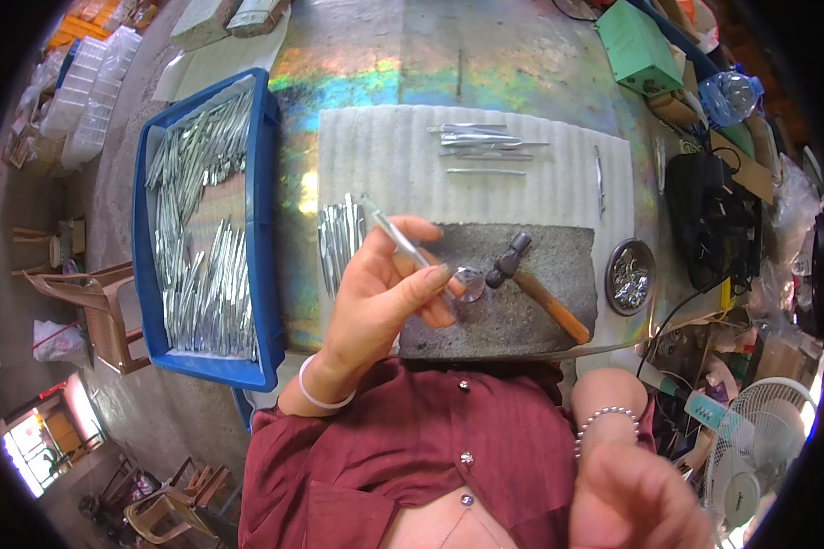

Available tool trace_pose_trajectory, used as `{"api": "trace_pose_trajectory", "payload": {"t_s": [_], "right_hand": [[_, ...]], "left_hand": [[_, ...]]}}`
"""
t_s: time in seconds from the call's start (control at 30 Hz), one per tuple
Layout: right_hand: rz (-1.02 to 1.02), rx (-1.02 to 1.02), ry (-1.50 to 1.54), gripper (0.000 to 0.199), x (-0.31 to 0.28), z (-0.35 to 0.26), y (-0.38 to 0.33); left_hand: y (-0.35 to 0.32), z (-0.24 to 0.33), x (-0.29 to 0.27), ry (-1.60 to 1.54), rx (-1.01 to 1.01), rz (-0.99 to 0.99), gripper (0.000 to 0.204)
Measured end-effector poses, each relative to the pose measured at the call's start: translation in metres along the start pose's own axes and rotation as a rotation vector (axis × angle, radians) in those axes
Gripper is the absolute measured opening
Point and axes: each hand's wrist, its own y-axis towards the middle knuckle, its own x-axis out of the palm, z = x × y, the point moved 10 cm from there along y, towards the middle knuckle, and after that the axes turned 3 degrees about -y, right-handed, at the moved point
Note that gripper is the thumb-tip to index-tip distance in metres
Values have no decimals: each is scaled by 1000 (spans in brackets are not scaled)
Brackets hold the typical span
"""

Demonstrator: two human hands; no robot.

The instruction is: The recorder uses a hammer and a stamp tool to mark or shape thin metal strips on a metal block.

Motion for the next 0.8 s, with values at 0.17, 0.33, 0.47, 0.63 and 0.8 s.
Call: {"api": "trace_pose_trajectory", "payload": {"t_s": [0.17,0.33,0.47,0.63,0.8], "right_hand": [[-434,30,247,25,10,-4,-29],[-814,750,-1000,13,-72,136,-81],[-874,1339,-1252,28,-214,224,-146],[-1128,1224,-1503,32,-242,261,-175],[-1145,1164,-1406,28,-222,249,-154]], "left_hand": [[0,4,-4,74,26,-19,22],[-12,19,-16,308,160,-18,17],[-9,22,3,155,52,-22,19],[-13,20,5,311,120,-151,24],[-13,25,1,391,173,-54,24]]}}
